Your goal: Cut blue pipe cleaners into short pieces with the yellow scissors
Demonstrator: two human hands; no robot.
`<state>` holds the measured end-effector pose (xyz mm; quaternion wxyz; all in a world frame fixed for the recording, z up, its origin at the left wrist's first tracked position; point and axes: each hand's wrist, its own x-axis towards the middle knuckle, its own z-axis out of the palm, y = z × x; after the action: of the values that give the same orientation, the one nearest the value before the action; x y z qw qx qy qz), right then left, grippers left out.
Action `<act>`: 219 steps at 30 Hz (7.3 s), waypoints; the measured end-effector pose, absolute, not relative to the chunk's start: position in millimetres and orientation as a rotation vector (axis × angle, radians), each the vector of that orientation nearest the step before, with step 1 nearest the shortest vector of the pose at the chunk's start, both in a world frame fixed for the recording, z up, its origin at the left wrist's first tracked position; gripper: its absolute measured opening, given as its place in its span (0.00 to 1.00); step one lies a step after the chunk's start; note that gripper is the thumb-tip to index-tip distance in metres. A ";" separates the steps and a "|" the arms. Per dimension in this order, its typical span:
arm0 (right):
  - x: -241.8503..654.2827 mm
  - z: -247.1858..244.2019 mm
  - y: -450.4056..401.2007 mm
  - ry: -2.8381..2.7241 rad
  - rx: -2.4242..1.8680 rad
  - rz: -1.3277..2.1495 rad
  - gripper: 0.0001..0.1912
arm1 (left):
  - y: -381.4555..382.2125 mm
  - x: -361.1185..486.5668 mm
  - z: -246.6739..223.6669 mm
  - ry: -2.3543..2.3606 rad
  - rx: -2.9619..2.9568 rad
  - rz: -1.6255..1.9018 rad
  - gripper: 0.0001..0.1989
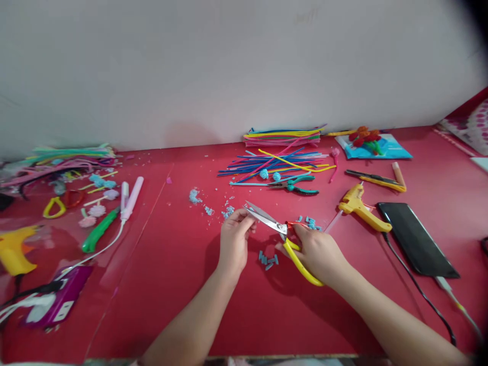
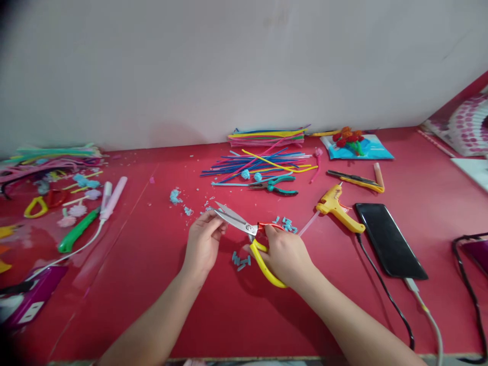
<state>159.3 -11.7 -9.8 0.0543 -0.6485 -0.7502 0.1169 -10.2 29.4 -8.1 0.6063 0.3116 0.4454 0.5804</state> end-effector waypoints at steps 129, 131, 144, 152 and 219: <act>162.8 -4.7 -8.9 -2.244 -2.026 0.387 0.19 | 28.8 -10.8 -7.7 0.933 0.665 1.326 0.04; 162.9 -3.5 -8.7 -2.199 -2.050 0.379 0.18 | 28.2 -10.2 -6.3 0.934 0.659 1.319 0.04; 160.5 3.1 -2.7 -1.706 -1.599 0.999 0.11 | 18.2 -2.5 -5.3 0.899 0.817 0.869 0.06; 161.3 9.4 -4.0 -1.436 -1.420 1.365 0.09 | 12.8 2.6 -6.5 0.877 1.028 0.700 0.07; 213.9 4.3 11.4 -1.858 -2.036 0.493 0.12 | 81.9 -15.1 -50.0 1.581 2.598 0.667 0.34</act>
<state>213.9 11.4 4.3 0.1699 -0.7165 -0.6540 0.1734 -15.1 81.9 -50.0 0.0142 0.8343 0.5078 0.2141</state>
